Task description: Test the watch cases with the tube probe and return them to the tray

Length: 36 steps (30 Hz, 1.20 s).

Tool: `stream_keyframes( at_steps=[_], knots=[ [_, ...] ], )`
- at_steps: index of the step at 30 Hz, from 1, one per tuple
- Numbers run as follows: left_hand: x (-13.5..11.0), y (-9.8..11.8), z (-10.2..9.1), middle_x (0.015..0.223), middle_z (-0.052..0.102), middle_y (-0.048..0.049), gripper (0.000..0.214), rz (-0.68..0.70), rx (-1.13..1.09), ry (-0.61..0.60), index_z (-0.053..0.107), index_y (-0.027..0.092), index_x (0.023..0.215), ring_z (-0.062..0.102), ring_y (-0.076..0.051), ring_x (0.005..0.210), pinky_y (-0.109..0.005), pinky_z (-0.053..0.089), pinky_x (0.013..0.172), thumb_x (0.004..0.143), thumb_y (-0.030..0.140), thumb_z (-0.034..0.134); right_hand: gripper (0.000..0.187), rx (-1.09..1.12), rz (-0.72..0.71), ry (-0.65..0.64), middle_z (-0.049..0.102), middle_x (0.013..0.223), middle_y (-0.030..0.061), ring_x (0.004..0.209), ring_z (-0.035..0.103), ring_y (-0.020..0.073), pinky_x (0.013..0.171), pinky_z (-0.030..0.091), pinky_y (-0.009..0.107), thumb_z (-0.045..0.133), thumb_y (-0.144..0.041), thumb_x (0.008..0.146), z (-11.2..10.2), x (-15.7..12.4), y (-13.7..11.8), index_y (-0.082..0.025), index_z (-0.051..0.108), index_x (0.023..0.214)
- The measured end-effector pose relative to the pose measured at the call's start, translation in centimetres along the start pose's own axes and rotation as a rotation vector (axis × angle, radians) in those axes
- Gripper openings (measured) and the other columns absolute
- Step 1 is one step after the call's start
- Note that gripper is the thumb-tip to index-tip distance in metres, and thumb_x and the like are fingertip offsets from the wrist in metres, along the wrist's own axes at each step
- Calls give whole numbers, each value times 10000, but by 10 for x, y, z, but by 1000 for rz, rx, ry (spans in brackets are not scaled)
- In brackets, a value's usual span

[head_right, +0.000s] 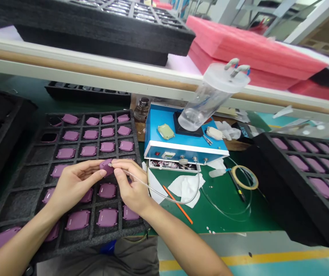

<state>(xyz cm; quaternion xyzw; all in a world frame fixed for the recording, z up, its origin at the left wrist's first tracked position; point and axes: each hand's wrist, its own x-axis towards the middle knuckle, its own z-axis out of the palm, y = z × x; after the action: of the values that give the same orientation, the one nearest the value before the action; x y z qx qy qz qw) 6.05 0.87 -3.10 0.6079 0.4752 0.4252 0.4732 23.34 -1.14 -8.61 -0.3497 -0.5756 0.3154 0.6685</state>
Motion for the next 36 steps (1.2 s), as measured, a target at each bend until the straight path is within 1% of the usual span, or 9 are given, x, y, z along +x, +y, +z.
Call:
stream_keyframes(
  at_steps=[8,20,26,36],
  knots=[
    [-1,1,1,1022,849,-89,406,-7,-18,-4,842,192,1080,823,-255,914,-362,679,899,790,473,886,169,-11,-11,1,773,1125,54,1084,741,190,955,626,362,620,-203,1032,0,1,-1,-276,760,1095],
    [0,1,0,1011,851,-74,371,-11,-17,-6,842,198,1074,821,-243,916,-341,676,897,799,444,881,174,-18,-8,-5,775,1112,51,1070,738,184,938,624,346,614,-208,1036,0,2,-2,-281,760,1095],
    [0,1,0,1017,851,-73,380,-13,-13,-9,841,201,1075,820,-241,914,-336,675,892,799,458,880,175,-14,-3,-10,772,1121,55,1077,736,194,945,626,366,611,-213,1037,0,1,-2,-284,758,1102],
    [0,2,0,1018,850,-86,411,-23,-1,-8,836,183,1081,818,-264,922,-382,677,905,792,471,879,163,-16,8,-14,774,1122,65,1075,736,199,930,637,370,606,-242,1040,0,1,-2,-270,757,1097]
  ],
)
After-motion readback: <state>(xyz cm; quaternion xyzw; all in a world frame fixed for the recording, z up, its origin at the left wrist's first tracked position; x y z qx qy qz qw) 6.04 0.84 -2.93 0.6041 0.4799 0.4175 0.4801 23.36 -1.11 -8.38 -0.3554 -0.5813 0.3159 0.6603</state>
